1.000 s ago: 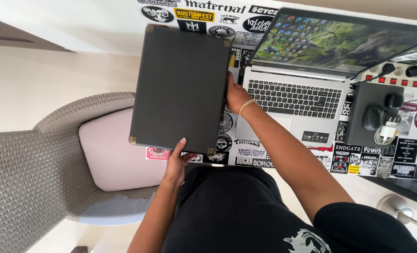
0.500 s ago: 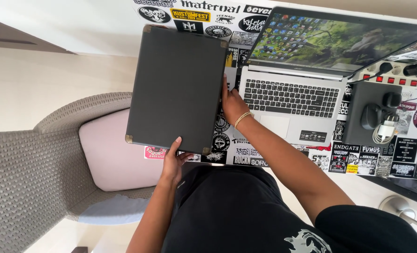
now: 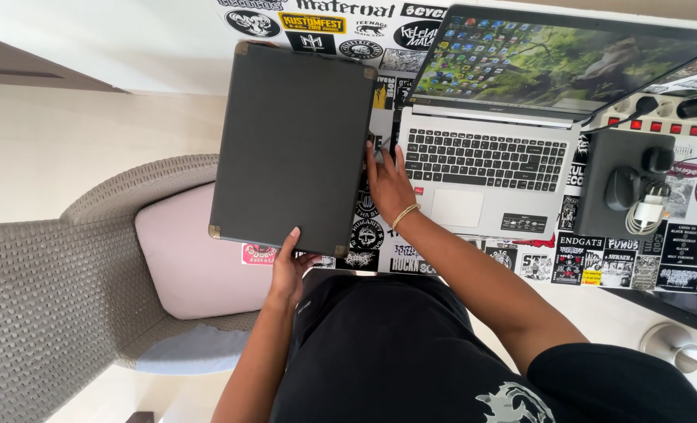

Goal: Setting up a laptop on a desk by connecting the power adapter and opening the device.

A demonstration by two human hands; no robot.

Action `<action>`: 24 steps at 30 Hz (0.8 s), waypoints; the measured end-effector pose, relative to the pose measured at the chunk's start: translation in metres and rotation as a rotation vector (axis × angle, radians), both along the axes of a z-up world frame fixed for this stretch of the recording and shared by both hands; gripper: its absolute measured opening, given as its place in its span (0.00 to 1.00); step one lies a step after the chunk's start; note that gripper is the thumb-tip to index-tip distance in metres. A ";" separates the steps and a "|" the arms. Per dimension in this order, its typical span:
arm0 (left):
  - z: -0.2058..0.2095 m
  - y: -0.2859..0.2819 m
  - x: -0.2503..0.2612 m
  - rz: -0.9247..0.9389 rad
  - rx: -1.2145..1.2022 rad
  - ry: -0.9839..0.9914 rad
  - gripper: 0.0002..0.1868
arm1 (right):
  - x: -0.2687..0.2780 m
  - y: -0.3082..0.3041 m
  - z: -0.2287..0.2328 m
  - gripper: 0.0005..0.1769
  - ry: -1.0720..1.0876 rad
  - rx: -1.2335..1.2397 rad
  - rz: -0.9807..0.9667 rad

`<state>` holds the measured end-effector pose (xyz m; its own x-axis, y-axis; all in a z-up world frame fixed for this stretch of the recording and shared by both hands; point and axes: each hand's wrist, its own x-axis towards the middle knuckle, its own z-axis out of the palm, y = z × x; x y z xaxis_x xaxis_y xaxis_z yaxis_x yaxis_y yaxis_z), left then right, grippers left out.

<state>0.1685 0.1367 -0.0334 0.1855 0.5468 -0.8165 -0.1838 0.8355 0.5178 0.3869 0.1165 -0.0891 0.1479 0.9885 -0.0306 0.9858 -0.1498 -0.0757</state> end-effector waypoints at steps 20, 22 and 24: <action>0.000 -0.001 0.011 -0.068 -0.028 -0.007 0.22 | 0.007 -0.018 -0.033 0.05 -0.054 0.378 0.121; -0.006 0.000 0.009 -0.063 -0.029 -0.015 0.24 | 0.007 -0.019 -0.032 0.06 -0.061 0.376 0.117; -0.010 0.000 0.007 -0.055 -0.030 -0.021 0.25 | 0.007 -0.020 -0.032 0.07 -0.066 0.375 0.116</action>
